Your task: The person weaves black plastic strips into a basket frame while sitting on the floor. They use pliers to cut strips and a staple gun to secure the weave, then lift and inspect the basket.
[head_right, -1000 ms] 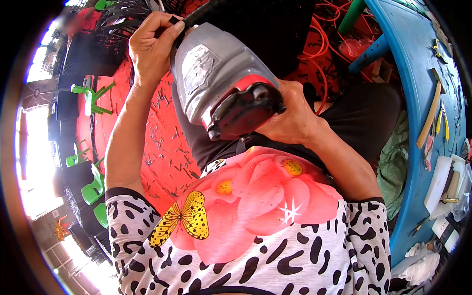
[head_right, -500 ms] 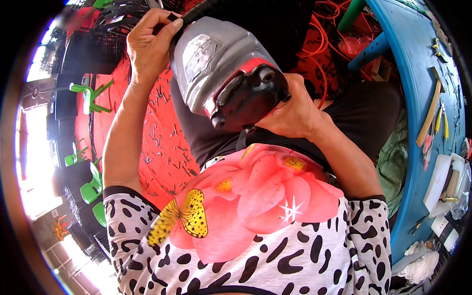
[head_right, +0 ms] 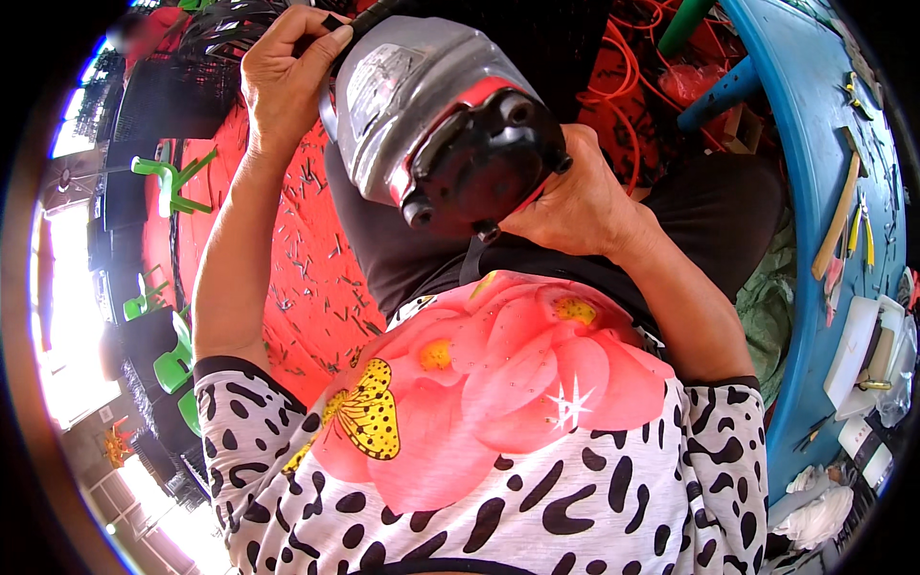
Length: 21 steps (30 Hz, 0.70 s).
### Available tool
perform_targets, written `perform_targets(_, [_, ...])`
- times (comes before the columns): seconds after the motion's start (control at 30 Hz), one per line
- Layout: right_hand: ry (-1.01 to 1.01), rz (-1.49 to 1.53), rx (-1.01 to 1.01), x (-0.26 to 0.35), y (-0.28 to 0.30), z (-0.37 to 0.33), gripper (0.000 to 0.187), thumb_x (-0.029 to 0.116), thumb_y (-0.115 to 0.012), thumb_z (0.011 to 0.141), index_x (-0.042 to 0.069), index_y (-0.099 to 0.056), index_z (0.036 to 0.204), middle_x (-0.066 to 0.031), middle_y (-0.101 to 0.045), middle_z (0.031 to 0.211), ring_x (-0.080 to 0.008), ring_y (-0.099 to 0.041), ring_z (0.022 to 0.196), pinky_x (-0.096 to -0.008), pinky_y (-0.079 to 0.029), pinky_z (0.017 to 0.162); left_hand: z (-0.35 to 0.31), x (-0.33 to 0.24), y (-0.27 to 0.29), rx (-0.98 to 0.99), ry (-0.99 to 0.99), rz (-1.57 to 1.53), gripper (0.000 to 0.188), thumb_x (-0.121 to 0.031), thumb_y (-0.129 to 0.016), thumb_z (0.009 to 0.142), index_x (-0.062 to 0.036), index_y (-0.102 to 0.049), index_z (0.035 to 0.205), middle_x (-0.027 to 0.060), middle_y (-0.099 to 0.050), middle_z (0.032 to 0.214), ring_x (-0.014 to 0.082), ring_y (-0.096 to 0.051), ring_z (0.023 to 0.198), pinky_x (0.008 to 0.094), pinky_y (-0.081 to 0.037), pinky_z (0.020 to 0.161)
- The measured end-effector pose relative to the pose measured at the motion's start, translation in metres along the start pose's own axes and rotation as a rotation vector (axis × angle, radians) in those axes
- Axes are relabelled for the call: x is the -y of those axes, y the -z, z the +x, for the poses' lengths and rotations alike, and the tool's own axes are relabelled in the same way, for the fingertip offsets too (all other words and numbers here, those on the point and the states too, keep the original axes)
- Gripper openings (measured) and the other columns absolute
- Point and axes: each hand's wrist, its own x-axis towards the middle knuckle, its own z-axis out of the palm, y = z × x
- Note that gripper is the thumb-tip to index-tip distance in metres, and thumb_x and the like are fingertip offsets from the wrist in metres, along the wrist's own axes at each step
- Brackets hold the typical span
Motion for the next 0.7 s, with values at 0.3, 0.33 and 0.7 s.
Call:
perform_targets(0.3, [0.034, -0.07, 0.011, -0.005, 0.0, 0.002, 0.031, 0.005, -0.079, 0.063, 0.002, -0.064, 0.089, -0.0097, -0.068, 0.079, -0.0155, -0.066, 0.07, -0.0279, -0.052, 0.064, 0.001, -0.002, 0.001, -0.005, -0.023, 0.016, 0.008, -0.001, -0.059, 0.074, 0.0012, -0.055, 0.068, 0.0067, -0.053, 0.065, 0.0124, -0.05, 0.057, 0.0267, -0.039, 0.054])
perform_targets(0.33, [0.056, -0.094, 0.008, -0.006, 0.001, 0.001, 0.031, 0.005, -0.079, 0.062, 0.002, -0.064, 0.089, -0.0099, -0.068, 0.078, -0.0161, -0.066, 0.069, -0.028, -0.051, 0.063, 0.002, -0.003, 0.001, -0.004, -0.031, 0.019, 0.008, -0.001, -0.059, 0.074, 0.0012, -0.054, 0.068, 0.0067, -0.053, 0.065, 0.0124, -0.05, 0.058, 0.0266, -0.039, 0.054])
perform_targets(0.7, [0.031, -0.152, -0.011, -0.001, -0.004, 0.007, 0.033, 0.006, -0.078, 0.064, 0.002, -0.064, 0.095, -0.0111, -0.068, 0.079, -0.0176, -0.068, 0.071, -0.0282, -0.052, 0.065, 0.005, 0.001, -0.001, 0.0, -0.028, -0.006, 0.009, -0.002, -0.059, 0.075, 0.0017, -0.055, 0.068, 0.0065, -0.054, 0.067, 0.0117, -0.049, 0.059, 0.0258, -0.039, 0.055])
